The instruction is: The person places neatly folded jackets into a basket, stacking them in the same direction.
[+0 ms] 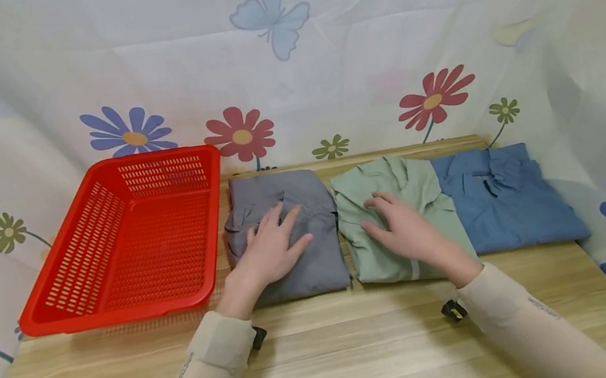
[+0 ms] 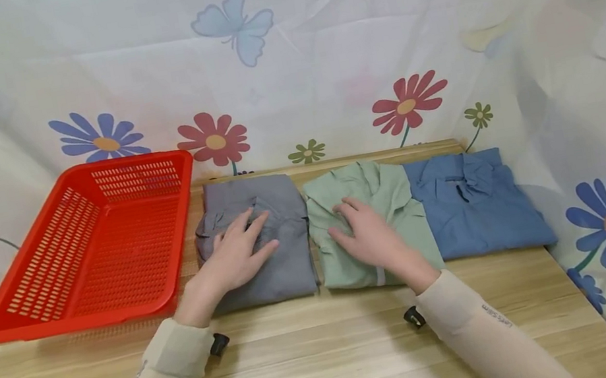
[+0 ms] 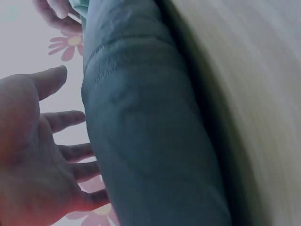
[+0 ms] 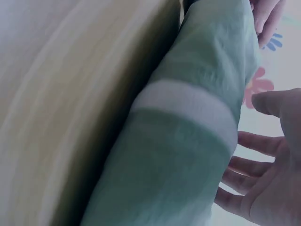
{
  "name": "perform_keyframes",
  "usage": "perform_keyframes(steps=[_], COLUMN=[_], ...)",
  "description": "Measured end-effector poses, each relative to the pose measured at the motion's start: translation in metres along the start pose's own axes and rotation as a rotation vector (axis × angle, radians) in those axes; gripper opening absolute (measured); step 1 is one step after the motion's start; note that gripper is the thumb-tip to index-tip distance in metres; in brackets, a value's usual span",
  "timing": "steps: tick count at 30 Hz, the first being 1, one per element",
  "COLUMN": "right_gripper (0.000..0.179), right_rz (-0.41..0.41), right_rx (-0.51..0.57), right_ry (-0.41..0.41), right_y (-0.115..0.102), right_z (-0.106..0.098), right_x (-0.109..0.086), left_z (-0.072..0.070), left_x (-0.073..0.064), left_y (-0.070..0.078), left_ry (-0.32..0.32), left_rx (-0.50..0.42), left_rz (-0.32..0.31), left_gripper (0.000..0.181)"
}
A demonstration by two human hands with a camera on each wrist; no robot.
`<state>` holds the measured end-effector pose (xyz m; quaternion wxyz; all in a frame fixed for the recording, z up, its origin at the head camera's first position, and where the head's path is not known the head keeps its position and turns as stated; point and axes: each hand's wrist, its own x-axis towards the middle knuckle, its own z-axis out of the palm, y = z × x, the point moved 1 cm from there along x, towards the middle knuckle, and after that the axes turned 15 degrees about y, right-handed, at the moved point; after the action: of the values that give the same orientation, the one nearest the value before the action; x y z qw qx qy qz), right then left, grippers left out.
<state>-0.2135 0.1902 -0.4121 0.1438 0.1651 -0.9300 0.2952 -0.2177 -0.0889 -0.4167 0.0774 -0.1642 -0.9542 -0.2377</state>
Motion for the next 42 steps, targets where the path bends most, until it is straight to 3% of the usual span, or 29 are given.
perform_keyframes(steps=[6, 11, 15, 19, 25, 30, 36, 42], right_gripper=[0.038, 0.035, 0.032, 0.036, 0.048, 0.056, 0.052, 0.052], right_rz=[0.002, 0.055, 0.055, 0.058, 0.162, 0.218, 0.274, 0.309], right_rx=[0.031, 0.002, -0.063, -0.102, -0.156, -0.189, -0.215, -0.243], right_ry=[0.140, 0.159, 0.153, 0.099, -0.003, -0.040, -0.037, -0.103], right_y=[0.016, 0.031, 0.041, 0.049, 0.056, 0.061, 0.064, 0.071], right_z=[-0.012, -0.025, -0.033, -0.041, -0.050, -0.054, -0.061, -0.062], right_x=[-0.001, -0.005, -0.008, -0.009, -0.008, -0.007, -0.005, -0.005], left_z=[0.009, 0.016, 0.022, 0.027, 0.036, 0.041, 0.042, 0.045], left_x=[0.007, 0.013, 0.017, 0.020, 0.023, 0.026, 0.028, 0.028], left_y=[0.009, 0.017, 0.024, 0.031, 0.041, 0.047, 0.052, 0.053], left_ry=[0.024, 0.030, 0.029, 0.021, -0.016, -0.051, -0.085, -0.108], left_rx=[-0.143, -0.327, -0.439, -0.537, -0.657, -0.704, -0.714, -0.726], left_rz=[0.005, -0.032, -0.106, -0.185, -0.274, -0.313, -0.348, -0.372], left_gripper=[0.065, 0.060, 0.056, 0.054, 0.059, 0.062, 0.061, 0.058])
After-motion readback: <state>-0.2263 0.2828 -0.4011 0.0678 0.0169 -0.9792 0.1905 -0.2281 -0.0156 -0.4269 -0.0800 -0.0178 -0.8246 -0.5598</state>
